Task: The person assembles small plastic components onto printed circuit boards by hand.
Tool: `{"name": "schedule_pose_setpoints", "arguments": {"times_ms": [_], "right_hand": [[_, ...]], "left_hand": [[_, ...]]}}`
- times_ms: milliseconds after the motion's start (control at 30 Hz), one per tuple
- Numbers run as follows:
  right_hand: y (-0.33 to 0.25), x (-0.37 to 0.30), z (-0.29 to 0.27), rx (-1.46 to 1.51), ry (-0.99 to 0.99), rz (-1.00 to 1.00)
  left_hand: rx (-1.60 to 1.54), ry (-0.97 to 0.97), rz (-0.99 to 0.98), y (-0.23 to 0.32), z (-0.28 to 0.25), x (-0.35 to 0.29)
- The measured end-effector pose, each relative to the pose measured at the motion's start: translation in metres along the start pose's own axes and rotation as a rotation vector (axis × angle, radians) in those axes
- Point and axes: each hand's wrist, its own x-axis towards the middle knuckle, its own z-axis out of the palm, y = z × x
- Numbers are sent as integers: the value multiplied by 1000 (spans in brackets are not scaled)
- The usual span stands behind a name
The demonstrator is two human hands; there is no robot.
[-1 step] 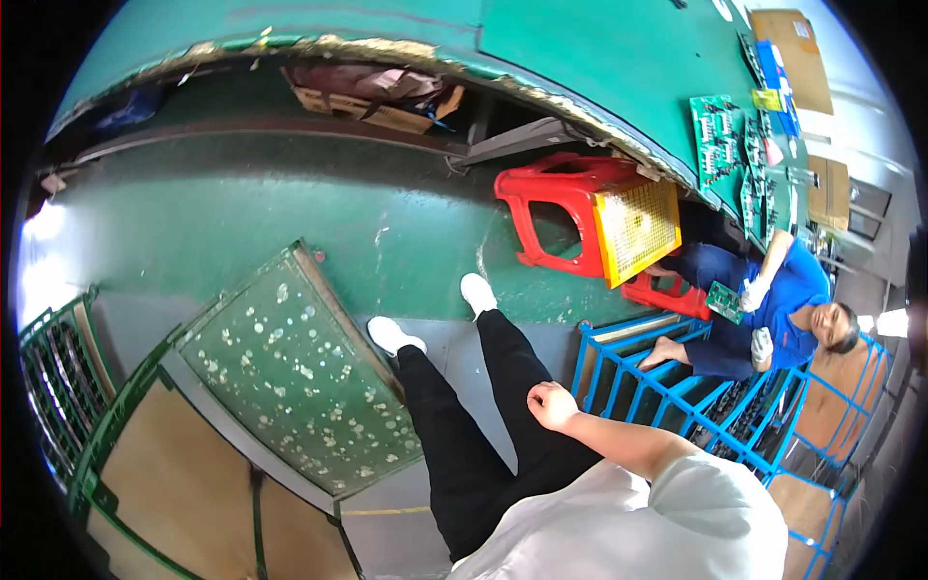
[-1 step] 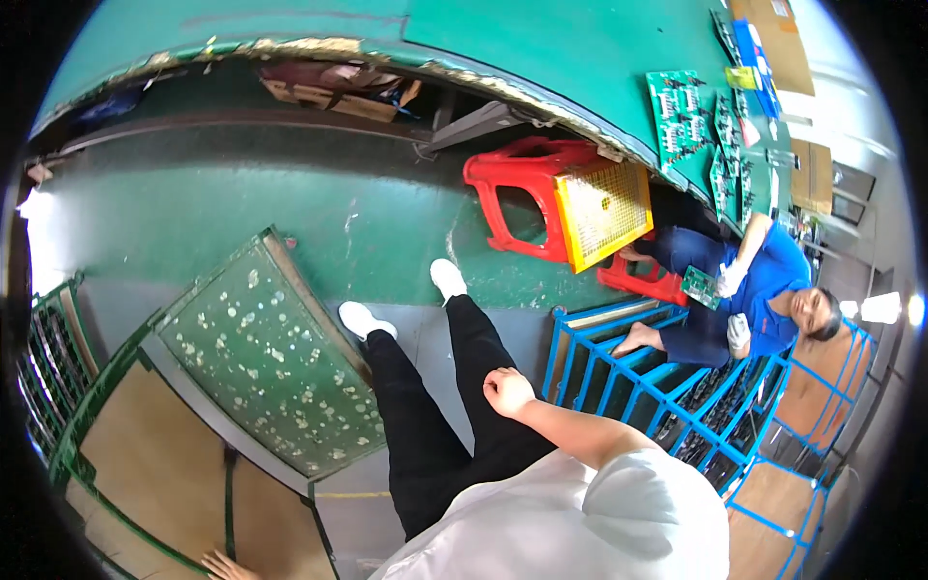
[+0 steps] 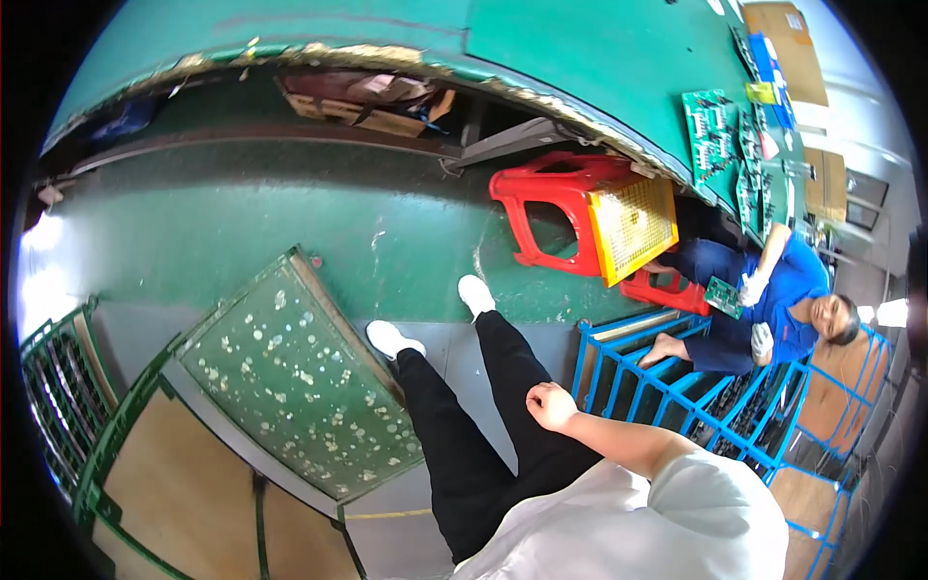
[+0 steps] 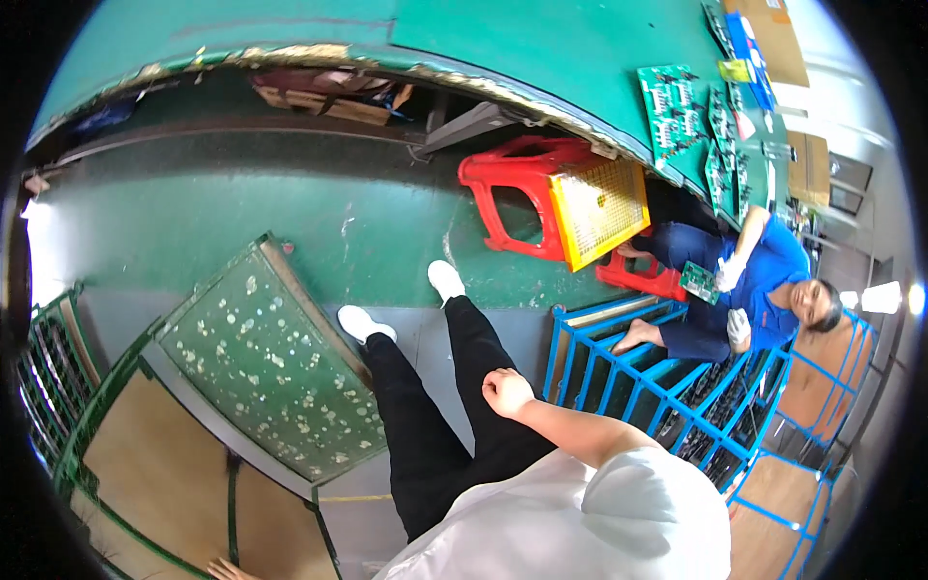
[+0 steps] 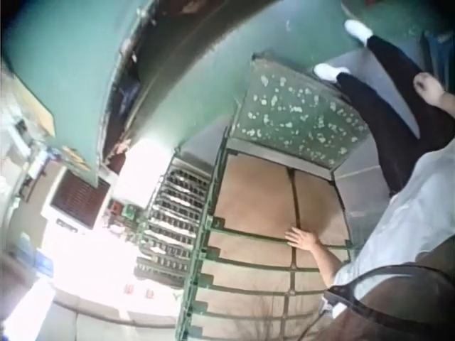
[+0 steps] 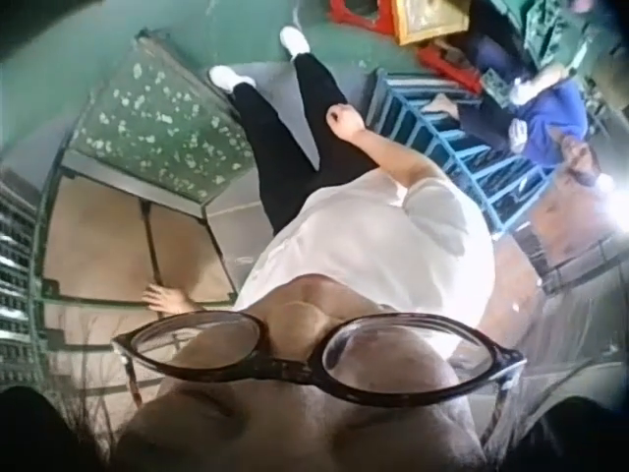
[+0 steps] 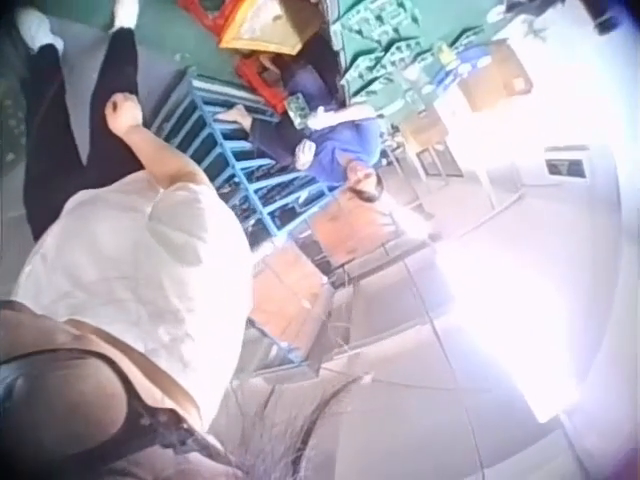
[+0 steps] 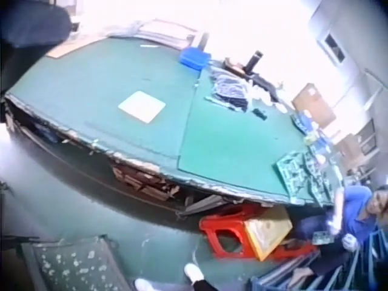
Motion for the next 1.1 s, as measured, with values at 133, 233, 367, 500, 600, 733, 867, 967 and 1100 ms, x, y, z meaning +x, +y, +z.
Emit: {"name": "schedule_pose_setpoints", "arguments": {"times_ms": [133, 233, 367, 500, 600, 733, 867, 967, 1100], "right_hand": [[1, -1, 5, 33, -24, 23], [6, -2, 6, 62, -17, 39], [12, 1, 1, 181, -67, 208], [30, 5, 10, 244, -42, 297], [54, 7, 15, 349, -26, 353], [163, 22, 32, 538, 228, 417], [183, 77, -46, 1035, 600, 683], [227, 118, -87, 1299, 796, 747], [270, 173, -121, 1497, 880, 828]], "left_hand": [[52, -34, -3, -14, 8, -12], [-235, 285, 5, -12, 18, -4], [-15, -27, 42, 22, -23, 38], [-632, 379, 326, 85, -73, 136], [-842, 694, 662, 161, -251, 215], [-968, 1255, 1004, 250, -508, 243], [-1027, 1593, 1075, 319, -691, 211], [-1023, 1488, 921, 380, -746, 218], [-841, 1451, 575, 413, -750, 212]]}}
